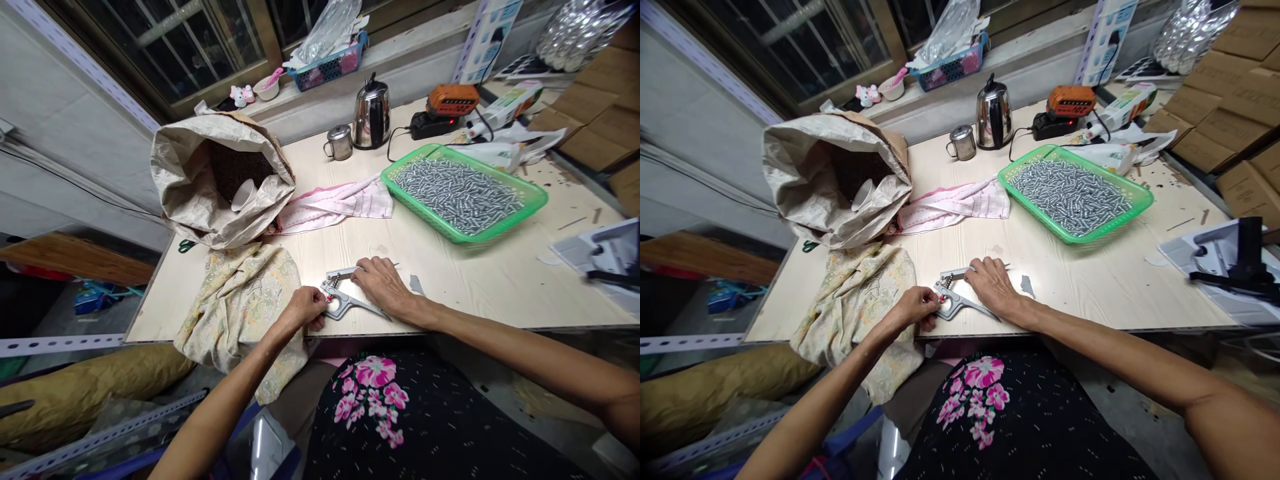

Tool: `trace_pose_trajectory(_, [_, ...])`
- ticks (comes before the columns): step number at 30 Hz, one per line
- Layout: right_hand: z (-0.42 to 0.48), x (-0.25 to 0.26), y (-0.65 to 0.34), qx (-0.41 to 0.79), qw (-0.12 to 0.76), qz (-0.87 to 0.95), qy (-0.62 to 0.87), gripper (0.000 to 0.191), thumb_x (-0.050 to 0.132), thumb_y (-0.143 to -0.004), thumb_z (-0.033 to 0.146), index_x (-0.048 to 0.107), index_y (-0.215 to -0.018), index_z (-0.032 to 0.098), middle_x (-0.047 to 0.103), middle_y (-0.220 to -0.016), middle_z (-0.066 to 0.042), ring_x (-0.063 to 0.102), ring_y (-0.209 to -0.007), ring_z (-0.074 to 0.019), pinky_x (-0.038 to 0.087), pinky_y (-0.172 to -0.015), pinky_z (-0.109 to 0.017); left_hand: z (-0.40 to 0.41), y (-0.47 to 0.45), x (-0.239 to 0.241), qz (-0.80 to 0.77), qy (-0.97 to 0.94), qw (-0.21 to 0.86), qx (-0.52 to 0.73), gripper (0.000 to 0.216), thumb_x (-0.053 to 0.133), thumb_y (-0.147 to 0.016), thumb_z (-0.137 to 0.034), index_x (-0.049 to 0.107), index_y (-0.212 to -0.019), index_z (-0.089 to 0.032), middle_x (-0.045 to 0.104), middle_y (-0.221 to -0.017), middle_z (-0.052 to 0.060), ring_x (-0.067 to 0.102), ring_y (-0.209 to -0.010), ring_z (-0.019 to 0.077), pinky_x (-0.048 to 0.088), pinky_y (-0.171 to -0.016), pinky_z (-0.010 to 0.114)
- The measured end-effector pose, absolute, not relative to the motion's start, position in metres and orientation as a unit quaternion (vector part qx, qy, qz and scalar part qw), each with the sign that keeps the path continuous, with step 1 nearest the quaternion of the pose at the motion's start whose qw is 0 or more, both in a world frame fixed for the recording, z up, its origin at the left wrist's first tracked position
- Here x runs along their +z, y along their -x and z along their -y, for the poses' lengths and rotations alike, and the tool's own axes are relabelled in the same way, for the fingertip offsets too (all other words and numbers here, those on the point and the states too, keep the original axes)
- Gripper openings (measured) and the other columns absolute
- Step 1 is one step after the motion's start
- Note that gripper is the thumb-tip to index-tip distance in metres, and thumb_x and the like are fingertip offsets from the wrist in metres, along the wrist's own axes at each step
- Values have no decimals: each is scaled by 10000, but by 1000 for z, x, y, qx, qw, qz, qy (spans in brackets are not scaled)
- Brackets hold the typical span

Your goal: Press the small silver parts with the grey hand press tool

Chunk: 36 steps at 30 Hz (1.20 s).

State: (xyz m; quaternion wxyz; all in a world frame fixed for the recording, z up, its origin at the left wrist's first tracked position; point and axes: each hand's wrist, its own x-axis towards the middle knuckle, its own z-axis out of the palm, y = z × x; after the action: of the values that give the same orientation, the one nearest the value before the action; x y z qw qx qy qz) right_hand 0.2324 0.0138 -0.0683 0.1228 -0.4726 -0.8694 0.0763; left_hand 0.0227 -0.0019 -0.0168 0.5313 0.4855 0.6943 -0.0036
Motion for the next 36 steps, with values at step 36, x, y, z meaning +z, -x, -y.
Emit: trace_pose_trajectory(36, [1,-65,-242,80,138,883,441,201,437,-983,190,607,-877,182,581,-883,-63,456,-825,-205,281,-722,-341,15,-33,-24,-750,-416,510,70,137,606,-855,-269,605,-785,-150,564,-490,-41,547,-382,104,471,-452,207])
